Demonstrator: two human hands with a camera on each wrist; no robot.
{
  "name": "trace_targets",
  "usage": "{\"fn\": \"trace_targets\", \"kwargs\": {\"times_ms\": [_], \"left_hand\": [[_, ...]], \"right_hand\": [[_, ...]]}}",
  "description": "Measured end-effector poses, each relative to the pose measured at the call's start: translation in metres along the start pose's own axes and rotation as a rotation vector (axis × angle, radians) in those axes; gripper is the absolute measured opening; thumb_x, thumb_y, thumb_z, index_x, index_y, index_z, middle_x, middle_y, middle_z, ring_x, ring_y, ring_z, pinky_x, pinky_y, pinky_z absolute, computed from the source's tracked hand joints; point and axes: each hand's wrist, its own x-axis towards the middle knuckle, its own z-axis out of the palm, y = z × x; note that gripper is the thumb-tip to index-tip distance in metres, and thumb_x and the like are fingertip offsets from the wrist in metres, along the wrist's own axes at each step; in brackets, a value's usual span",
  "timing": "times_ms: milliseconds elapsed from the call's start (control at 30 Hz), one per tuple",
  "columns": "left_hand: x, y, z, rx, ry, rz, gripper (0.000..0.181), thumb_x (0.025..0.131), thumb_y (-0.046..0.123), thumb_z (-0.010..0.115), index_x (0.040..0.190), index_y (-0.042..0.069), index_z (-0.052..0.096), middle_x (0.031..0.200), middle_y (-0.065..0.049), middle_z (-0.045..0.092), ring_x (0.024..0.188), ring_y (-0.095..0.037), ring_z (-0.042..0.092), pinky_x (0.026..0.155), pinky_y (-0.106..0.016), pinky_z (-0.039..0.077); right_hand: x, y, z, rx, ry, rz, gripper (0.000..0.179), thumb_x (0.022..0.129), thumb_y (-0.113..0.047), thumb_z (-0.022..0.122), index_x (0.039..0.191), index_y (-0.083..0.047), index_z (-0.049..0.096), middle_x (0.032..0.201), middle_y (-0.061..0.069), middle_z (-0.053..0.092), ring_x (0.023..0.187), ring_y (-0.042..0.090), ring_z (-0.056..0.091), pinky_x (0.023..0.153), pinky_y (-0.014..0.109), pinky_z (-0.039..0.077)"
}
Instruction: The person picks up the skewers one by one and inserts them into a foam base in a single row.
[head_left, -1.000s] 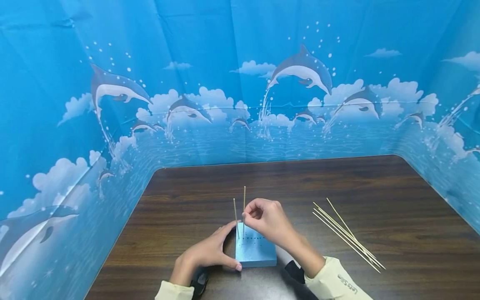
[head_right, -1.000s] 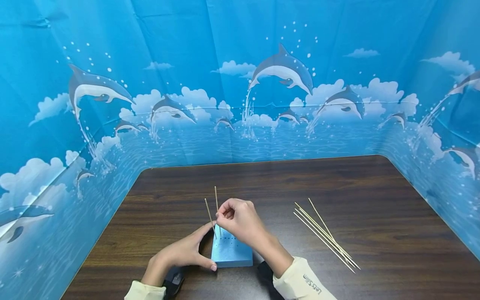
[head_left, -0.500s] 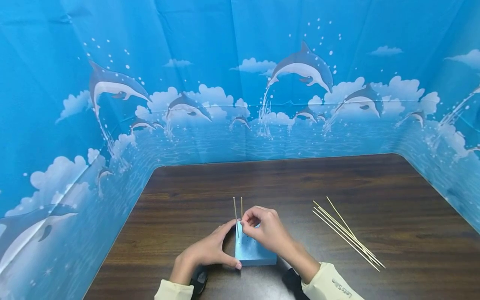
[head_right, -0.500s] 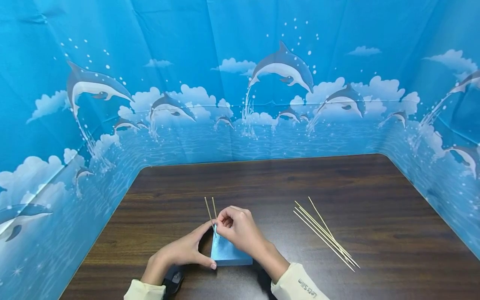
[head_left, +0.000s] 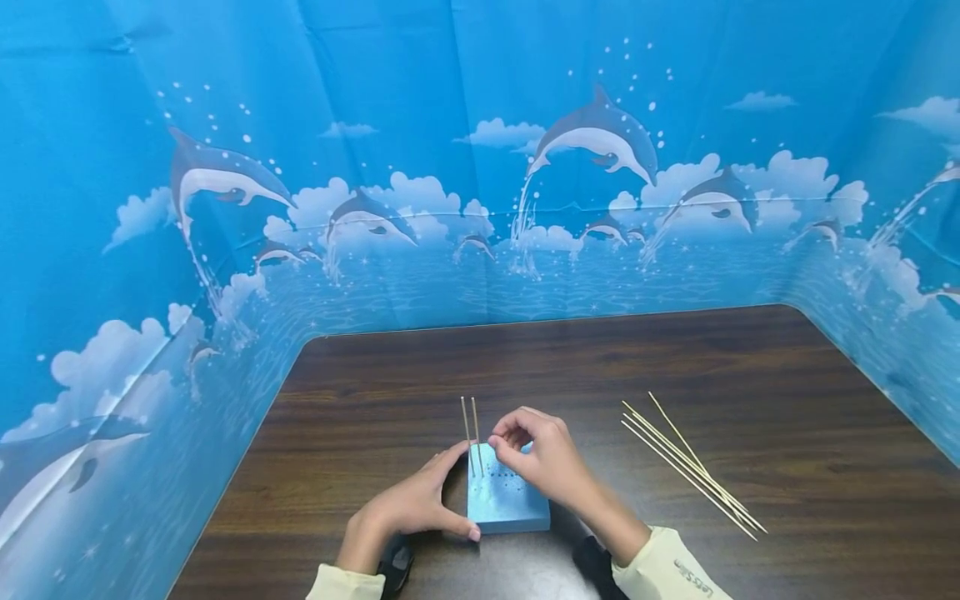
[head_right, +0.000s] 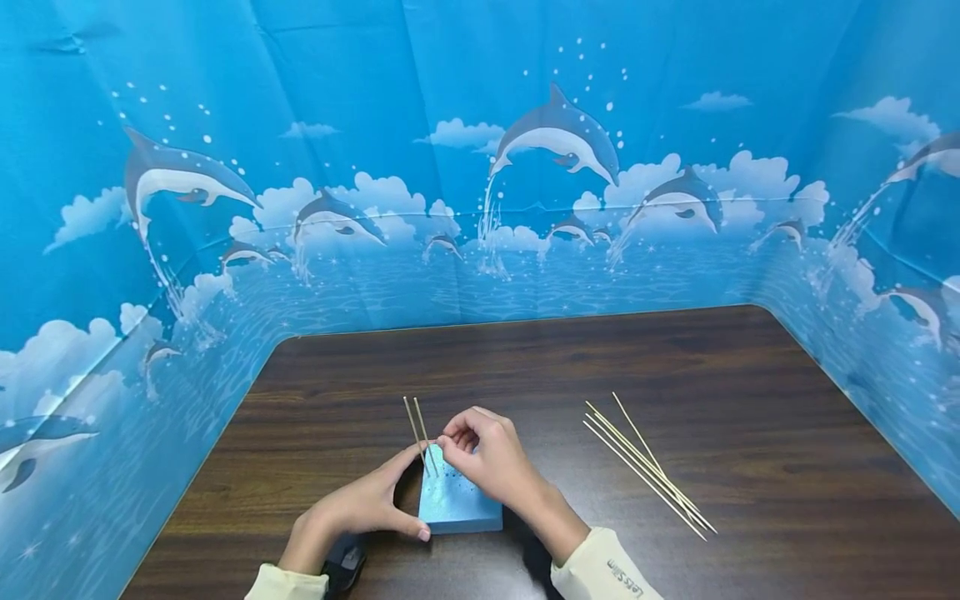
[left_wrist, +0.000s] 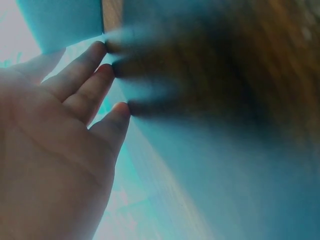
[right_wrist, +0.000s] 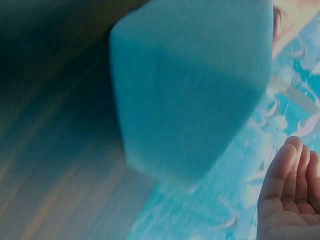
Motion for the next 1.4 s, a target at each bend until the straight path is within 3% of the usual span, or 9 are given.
{"fn": "trace_targets", "kwargs": {"times_ms": [300,467,600,700,1033,1200,1400], "left_hand": [[0.0,0.0,0.0,-0.018,-0.004,0.005,0.117,0.069,0.05,0.087,0.158,0.014,0.021,0.162,-0.018,0.023,0.147,-0.04,0.023,0.113,-0.063,0.026],[0.0,-0.001,0.0,-0.012,0.001,0.011,0.117,0.069,0.05,0.087,0.158,0.014,0.021,0.162,-0.017,0.023,0.148,-0.039,0.023,0.114,-0.063,0.025],[0.0,0.0,0.0,-0.012,0.001,0.013,0.116,0.069,0.05,0.087,0.158,0.013,0.021,0.162,-0.017,0.023,0.148,-0.039,0.023,0.114,-0.062,0.025],[0.0,0.0,0.0,-0.012,0.001,0.018,0.116,0.07,0.049,0.087,0.158,0.014,0.021,0.162,-0.017,0.023,0.148,-0.04,0.023,0.113,-0.063,0.026],[0.001,0.0,0.0,-0.003,-0.009,0.018,0.115,0.071,0.051,0.086,0.158,0.015,0.02,0.162,-0.017,0.023,0.148,-0.04,0.023,0.113,-0.064,0.026],[0.001,-0.001,-0.001,-0.014,-0.013,0.027,0.115,0.071,0.05,0.086,0.158,0.013,0.02,0.162,-0.017,0.023,0.148,-0.04,0.023,0.113,-0.063,0.026],[0.002,-0.002,-0.001,-0.023,-0.019,0.038,0.113,0.073,0.048,0.086,0.158,0.014,0.02,0.162,-0.017,0.022,0.148,-0.039,0.022,0.114,-0.063,0.026]], "right_hand": [[0.0,0.03,-0.049,-0.122,0.13,0.186,0.006,0.086,-0.005,0.073,0.083,-0.01,0.072,0.073,-0.006,0.067,0.062,0.003,0.057,0.058,0.022,0.05],[-0.004,0.051,-0.082,-0.203,0.165,0.349,0.006,0.089,-0.01,0.07,0.085,-0.007,0.073,0.071,0.0,0.069,0.061,0.009,0.058,0.056,0.023,0.046],[-0.009,0.066,-0.107,-0.247,0.137,0.501,0.014,0.094,-0.016,0.064,0.09,-0.004,0.071,0.077,0.01,0.071,0.061,0.014,0.059,0.055,0.024,0.045],[-0.016,0.078,-0.123,-0.288,0.121,0.567,0.017,0.096,-0.017,0.061,0.096,-0.003,0.071,0.082,0.012,0.072,0.064,0.015,0.06,0.057,0.026,0.046],[-0.041,0.101,-0.16,-0.384,0.086,0.684,0.022,0.097,-0.021,0.061,0.104,-0.001,0.067,0.091,0.011,0.071,0.079,0.022,0.065,0.065,0.033,0.046],[-0.049,0.105,-0.173,-0.408,0.023,0.731,0.025,0.096,-0.023,0.062,0.105,0.0,0.066,0.094,0.016,0.069,0.081,0.026,0.063,0.063,0.034,0.046],[-0.053,0.107,-0.18,-0.428,-0.076,0.769,0.021,0.095,-0.022,0.064,0.1,-0.002,0.067,0.089,0.01,0.067,0.077,0.023,0.057,0.062,0.034,0.043]]}}
